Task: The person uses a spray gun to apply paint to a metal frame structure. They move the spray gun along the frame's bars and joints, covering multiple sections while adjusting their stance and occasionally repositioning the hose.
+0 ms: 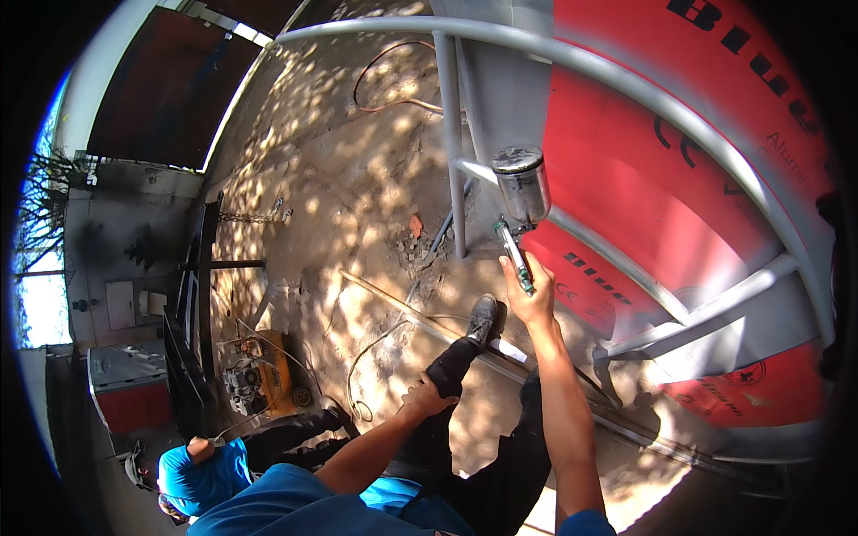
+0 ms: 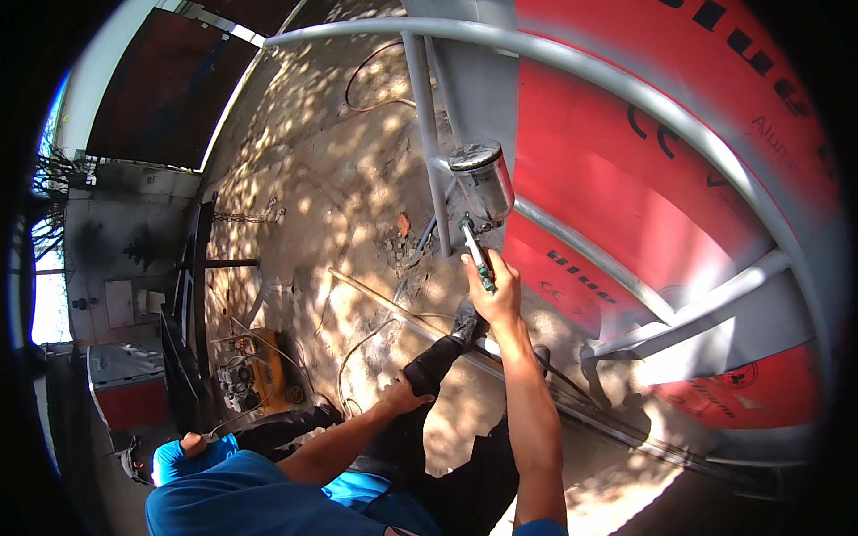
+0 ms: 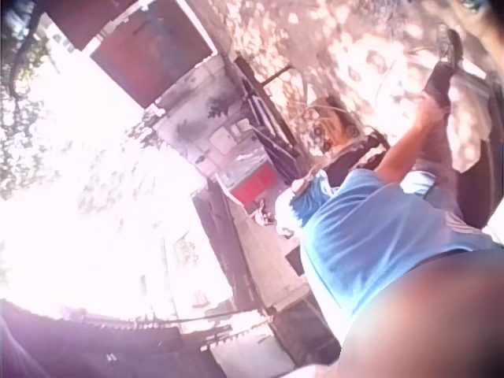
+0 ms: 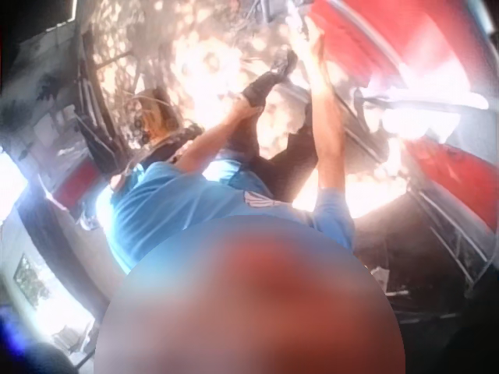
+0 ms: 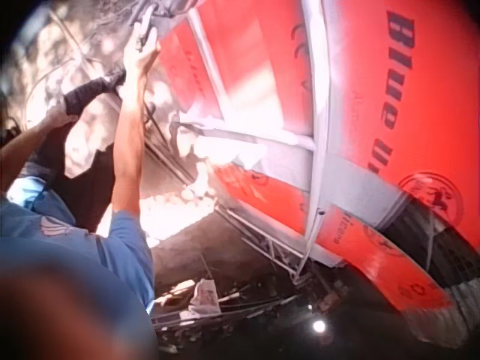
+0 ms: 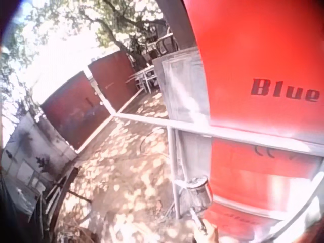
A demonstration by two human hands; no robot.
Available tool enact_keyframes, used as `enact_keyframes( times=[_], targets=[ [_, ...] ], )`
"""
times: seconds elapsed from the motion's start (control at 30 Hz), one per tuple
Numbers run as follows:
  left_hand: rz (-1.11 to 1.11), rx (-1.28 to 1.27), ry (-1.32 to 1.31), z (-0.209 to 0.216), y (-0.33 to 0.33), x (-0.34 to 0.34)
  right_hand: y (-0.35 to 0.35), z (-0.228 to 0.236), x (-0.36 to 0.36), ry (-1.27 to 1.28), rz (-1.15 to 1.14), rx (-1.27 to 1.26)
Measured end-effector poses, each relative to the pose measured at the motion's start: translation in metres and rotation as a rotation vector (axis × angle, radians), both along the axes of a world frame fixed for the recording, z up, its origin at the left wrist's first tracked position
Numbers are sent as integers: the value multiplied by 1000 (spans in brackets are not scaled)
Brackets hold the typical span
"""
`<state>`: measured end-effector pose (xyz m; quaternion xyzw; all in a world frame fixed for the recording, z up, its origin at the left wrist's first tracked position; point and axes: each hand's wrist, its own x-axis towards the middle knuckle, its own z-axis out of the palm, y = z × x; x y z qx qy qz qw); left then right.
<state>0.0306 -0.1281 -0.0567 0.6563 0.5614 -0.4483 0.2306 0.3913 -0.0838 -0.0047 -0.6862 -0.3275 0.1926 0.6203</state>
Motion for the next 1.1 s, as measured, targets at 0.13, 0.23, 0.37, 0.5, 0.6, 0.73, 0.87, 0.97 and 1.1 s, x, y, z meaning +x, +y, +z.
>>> enact_keyframes(
  times=[0.13, 0.23, 0.37, 0.5, 0.6, 0.73, 0.87, 0.97, 1.1],
  targets=[
    [-65, -31, 91, -37, -25, 25, 30, -30, 1, 29, -30, 13],
    [-260, 119, 27, -65, -28, 38, 47, -38, 13, -104, -92, 177],
    [-266, 81, 96, -69, -9, 34, 62, -22, 26, -120, -56, 116],
    [-227, 63, 45, -64, 7, 39, 88, 13, 44, -174, -153, 290],
    [-317, 120, 87, -65, 14, 52, 98, 42, 69, -276, -131, 322],
    [-335, 133, 52, -69, 25, 66, 111, 73, 87, -219, -144, 424],
    [-334, 121, -12, -73, 33, 71, 117, 85, 86, -76, -165, 374],
    [-356, 119, -11, -74, 36, 71, 114, 75, 79, -64, -171, 330],
    [-414, 99, 6, -73, 38, 71, 102, 47, 66, -153, -149, 257]
  ],
)
